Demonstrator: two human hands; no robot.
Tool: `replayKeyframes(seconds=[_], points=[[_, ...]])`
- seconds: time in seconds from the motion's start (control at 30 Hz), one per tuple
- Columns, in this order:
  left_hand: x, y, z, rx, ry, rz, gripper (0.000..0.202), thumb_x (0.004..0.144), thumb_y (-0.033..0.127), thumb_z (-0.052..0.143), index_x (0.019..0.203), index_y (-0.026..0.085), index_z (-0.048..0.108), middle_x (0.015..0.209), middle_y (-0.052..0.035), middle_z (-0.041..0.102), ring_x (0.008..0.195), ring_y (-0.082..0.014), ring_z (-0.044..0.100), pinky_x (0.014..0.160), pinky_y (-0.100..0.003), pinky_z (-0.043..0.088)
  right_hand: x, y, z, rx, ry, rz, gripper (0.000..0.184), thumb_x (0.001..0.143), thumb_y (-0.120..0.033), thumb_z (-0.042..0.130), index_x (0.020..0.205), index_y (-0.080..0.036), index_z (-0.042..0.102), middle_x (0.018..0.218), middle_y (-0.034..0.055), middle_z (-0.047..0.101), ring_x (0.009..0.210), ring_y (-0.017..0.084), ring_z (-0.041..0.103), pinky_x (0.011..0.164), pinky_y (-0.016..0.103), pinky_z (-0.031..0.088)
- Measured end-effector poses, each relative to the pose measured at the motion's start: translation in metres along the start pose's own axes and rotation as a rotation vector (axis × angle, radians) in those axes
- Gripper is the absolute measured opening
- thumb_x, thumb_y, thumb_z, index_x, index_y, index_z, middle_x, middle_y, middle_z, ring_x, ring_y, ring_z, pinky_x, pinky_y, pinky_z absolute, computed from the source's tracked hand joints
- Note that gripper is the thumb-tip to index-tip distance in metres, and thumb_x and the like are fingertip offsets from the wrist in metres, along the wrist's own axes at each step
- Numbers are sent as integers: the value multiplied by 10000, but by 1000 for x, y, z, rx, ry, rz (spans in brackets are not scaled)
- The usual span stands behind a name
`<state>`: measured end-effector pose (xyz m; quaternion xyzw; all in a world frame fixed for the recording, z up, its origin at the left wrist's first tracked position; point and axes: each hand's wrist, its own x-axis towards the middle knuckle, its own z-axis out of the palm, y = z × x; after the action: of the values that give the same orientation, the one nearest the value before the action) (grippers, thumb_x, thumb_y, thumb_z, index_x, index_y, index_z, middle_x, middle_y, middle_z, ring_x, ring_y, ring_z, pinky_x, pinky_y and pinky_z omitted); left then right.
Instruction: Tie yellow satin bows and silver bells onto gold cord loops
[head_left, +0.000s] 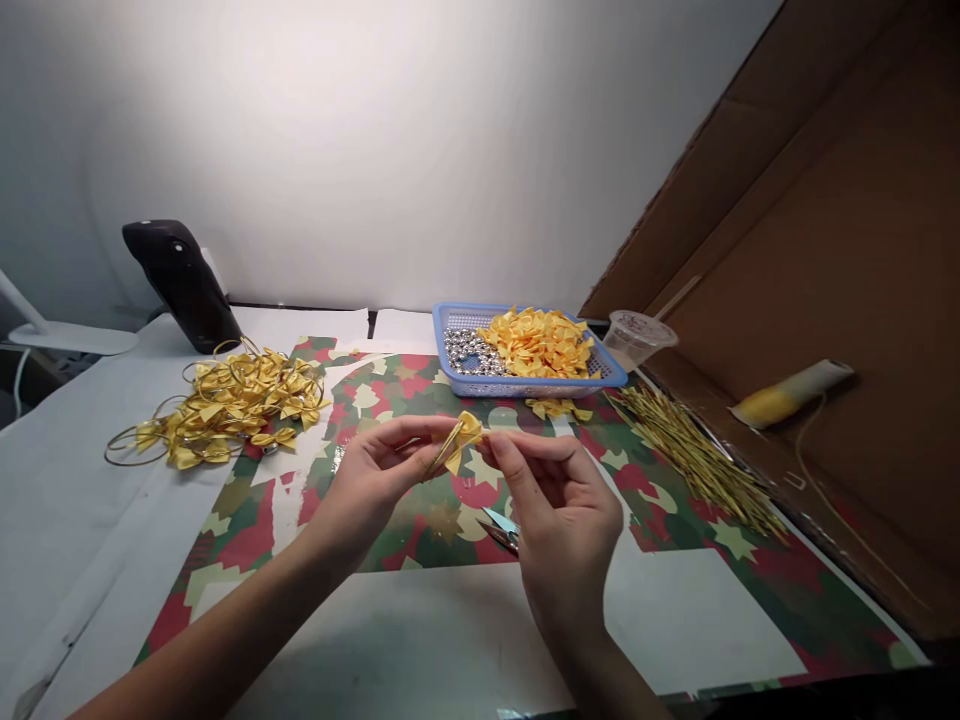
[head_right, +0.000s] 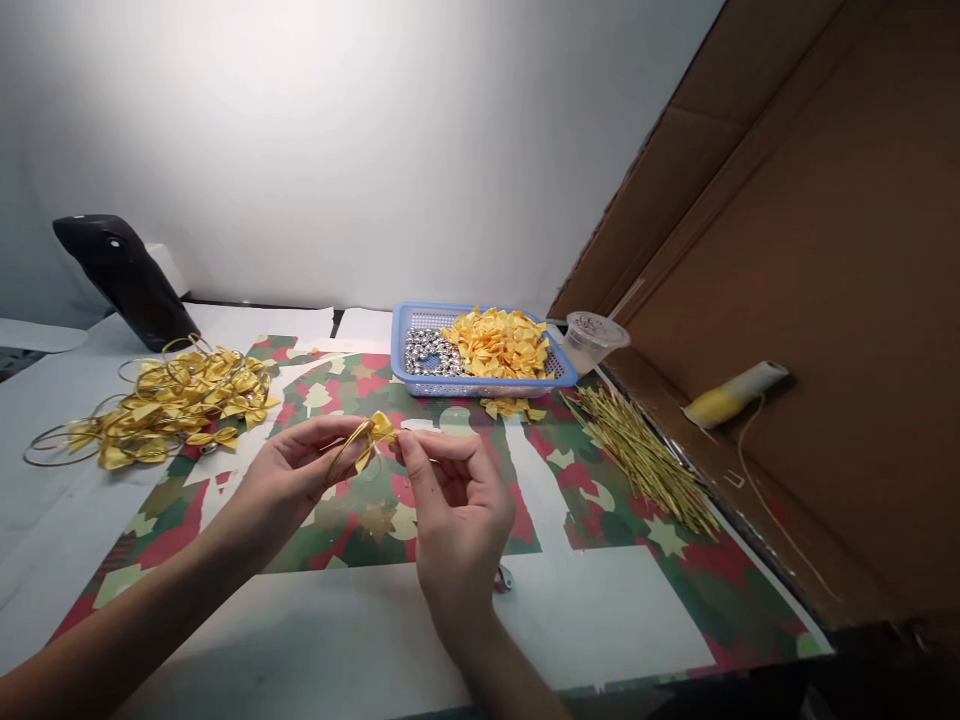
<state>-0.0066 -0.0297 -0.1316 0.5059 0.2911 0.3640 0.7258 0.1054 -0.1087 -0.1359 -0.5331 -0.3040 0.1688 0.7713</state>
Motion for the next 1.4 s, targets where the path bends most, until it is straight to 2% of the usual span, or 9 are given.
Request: replayKeyframes(seconds=[0.17, 0.4, 0.57, 0.77, 0.93, 1.1, 1.23, 1.4], points=[[1, 0, 0, 0, -23, -8, 142, 693, 264, 786, 824, 223, 751, 825, -27, 740, 753, -133, 649, 675, -203, 515, 2, 5, -1, 66, -27, 97, 109, 736, -256, 735, 734, -174, 664, 731, 17, 731, 699, 173, 718, 660, 290, 602], [1, 2, 0, 39, -29, -27, 161, 703, 277, 774, 855, 229, 754, 891, -40, 745, 793, -144, 649, 690, -211, 505, 5, 10, -2, 149, -64, 166, 125, 739, -274, 737, 747, -170, 668, 738, 14, 731, 710, 159, 715, 688, 279, 604], [1, 1, -1, 18, -41, -43, 166, 689, 277, 783, 847, 233, 759, 865, -32, 743, 796, -137, 646, 704, -208, 499, 8, 12, -3, 214, -96, 289, 142, 706, -273, 751, 732, -163, 666, 748, 23, 736, 715, 170, 717, 720, 303, 605], [1, 0, 0, -27, -41, -54, 179, 667, 277, 795, 836, 230, 763, 836, -37, 737, 797, -148, 643, 712, -225, 499, 7, 12, -1, 271, -76, 388, 147, 679, -278, 765, 736, -168, 685, 751, 15, 736, 739, 152, 711, 755, 274, 585], [1, 0, 1, -18, -22, -63, 168, 657, 287, 800, 811, 228, 767, 832, -36, 735, 785, -144, 630, 690, -209, 486, 6, 12, -1, 249, -60, 392, 178, 670, -307, 765, 736, -165, 683, 751, 32, 731, 746, 173, 705, 748, 314, 584], [3, -1, 1, -33, -30, -78, 158, 666, 257, 789, 819, 225, 766, 908, -41, 739, 773, -138, 627, 708, -223, 483, 6, 14, -2, 224, -60, 384, 180, 664, -308, 769, 729, -164, 681, 746, 31, 727, 732, 165, 698, 737, 305, 582], [2, -1, 2, -97, -52, -117, 163, 654, 248, 796, 812, 221, 768, 894, -39, 742, 794, -136, 636, 746, -227, 491, 6, 15, -1, 244, -78, 381, 173, 671, -304, 767, 731, -169, 678, 746, 26, 727, 733, 165, 701, 751, 311, 584], [1, 0, 2, -150, -78, -135, 172, 649, 256, 804, 814, 228, 762, 846, -18, 738, 817, -127, 640, 794, -225, 494, 6, 14, -1, 296, -79, 410, 155, 669, -286, 777, 707, -173, 677, 718, -1, 716, 722, 137, 697, 748, 264, 582]])
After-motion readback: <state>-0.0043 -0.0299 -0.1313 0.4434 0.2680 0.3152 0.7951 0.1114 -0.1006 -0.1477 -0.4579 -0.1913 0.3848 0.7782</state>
